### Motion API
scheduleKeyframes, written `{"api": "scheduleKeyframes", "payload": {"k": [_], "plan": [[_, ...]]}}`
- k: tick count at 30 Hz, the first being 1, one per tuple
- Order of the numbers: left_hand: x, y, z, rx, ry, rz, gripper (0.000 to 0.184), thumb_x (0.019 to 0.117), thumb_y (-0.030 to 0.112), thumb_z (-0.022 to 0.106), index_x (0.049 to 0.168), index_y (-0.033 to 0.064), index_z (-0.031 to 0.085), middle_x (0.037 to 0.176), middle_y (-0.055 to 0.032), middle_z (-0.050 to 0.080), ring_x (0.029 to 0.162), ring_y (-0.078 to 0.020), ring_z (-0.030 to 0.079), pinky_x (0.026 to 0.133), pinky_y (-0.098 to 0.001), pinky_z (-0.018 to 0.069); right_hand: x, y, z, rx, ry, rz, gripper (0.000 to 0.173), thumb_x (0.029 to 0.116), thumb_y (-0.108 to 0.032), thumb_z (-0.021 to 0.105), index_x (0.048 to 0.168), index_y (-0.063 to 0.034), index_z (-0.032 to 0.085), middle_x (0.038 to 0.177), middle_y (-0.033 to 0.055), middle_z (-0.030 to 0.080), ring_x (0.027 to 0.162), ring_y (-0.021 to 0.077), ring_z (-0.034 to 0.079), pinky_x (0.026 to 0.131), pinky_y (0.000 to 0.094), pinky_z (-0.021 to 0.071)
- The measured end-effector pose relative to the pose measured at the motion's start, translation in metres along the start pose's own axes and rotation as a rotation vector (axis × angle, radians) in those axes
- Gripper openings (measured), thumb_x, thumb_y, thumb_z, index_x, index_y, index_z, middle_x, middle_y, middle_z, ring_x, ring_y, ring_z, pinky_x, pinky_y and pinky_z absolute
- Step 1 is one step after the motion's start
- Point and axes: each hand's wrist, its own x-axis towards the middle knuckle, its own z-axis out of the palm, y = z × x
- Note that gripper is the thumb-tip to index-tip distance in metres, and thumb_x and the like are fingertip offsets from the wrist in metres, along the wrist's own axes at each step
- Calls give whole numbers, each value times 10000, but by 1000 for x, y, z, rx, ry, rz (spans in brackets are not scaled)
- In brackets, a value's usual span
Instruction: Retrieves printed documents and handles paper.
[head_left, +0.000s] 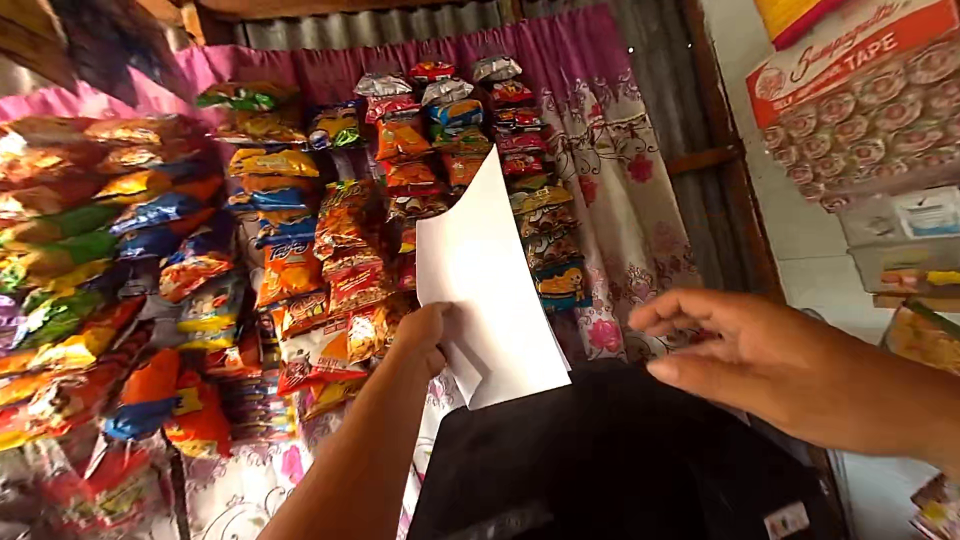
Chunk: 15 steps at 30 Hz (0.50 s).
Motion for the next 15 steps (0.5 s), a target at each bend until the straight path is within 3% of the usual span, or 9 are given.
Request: {"api": "scheduleKeyframes", "payload": {"k": [4,10,15], "plan": [[53,-48,30,-18,57,-22,395,1034,301,567,1311,20,576,1177,-203,663,1032,-334,666,845,-546,556,0,71,-8,72,-22,-13,386,893,-520,703,1211,-304,669,1154,-104,698,994,92,711,733,300,654],[110,-100,43,97,147,101,384,1048,333,567,1280,28,594,1118,-189,675,990,-306,671,830,-530,556,-19,153,-9,193,2,-23,360,914,-435,703,1214,-238,676,1281,-48,664,1150,145,679,851,351,658],[127,-123,47,132,198,220,340,1050,293,580,1243,16,611,1078,-172,689,972,-266,682,851,-502,564,-47,201,-5,279,-8,16,379,937,-367,703,1214,-111,673,1344,58,638,1219,208,648,924,400,628]]}}
